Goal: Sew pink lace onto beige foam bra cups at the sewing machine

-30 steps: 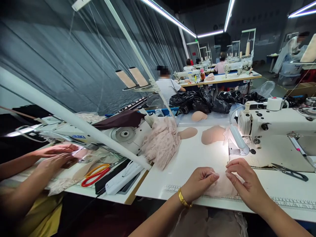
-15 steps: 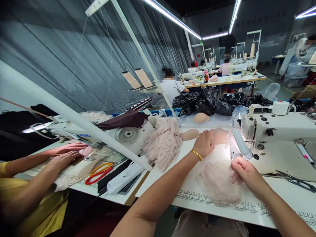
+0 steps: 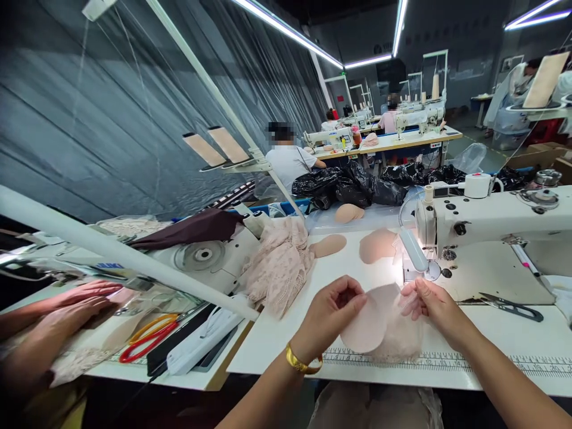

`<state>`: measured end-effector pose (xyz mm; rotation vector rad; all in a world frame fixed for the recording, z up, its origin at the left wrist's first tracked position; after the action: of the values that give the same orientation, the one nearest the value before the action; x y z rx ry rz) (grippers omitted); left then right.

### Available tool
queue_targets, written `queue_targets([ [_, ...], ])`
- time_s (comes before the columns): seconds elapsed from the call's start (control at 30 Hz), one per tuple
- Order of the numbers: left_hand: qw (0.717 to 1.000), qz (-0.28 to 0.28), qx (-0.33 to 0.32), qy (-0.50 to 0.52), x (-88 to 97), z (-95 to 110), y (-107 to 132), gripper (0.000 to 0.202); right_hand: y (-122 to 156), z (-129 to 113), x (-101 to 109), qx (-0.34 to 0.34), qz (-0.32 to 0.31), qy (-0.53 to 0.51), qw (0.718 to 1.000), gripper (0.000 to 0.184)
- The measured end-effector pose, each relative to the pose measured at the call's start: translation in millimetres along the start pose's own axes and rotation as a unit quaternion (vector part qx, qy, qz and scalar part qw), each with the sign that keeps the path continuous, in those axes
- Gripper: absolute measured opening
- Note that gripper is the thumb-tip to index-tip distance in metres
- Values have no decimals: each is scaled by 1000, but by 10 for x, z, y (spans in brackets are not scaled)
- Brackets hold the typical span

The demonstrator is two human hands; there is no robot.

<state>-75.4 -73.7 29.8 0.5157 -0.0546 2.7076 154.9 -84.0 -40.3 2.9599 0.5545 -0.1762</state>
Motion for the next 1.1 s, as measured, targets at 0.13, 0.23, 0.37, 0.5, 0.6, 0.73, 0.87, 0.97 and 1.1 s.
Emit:
queue_targets([
  [0.13,998,-34,-11,-48,-241,-9,-19,7,70,-63,-44,34,-8,116,993,51],
  [0.23,986,-94,-98,-96,-265,96,-181,28,144,-180,-133,56,-10,223,973,38],
  [0.37,945,-293,-99,-109,-253,165,-356,44,282,-469,-260,169,8,368,914,22],
  [0.5,935,-161,-179,-261,-86,278,-345,5,425,-686,-272,363,121,438,813,21],
  [0.6,829,-61,-327,-450,-139,331,-198,13,346,-568,-176,374,113,494,777,30],
  [0.73,736,-157,-354,-555,-420,148,-255,9,105,-297,129,312,28,564,764,29],
  [0.87,710,-197,-369,-567,-697,14,-567,10,-21,-188,404,298,-32,574,762,31],
  [0.97,705,-196,-363,-577,-852,-101,-779,15,-30,-157,489,284,-49,610,738,35],
  [1.1,724,-163,-366,-561,-907,-230,-839,13,10,-137,535,263,-44,657,706,38],
])
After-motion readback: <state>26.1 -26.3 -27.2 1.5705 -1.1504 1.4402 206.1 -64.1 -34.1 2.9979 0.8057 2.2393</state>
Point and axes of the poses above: each hand's wrist, its own y-axis away from the middle knuckle, its own x-axis out of the back of the hand, z = x × y, the point moved 4 cm from there along -y, towards the middle knuckle, and after that the axes turned 8 degrees about -z, right-handed, at the moved point
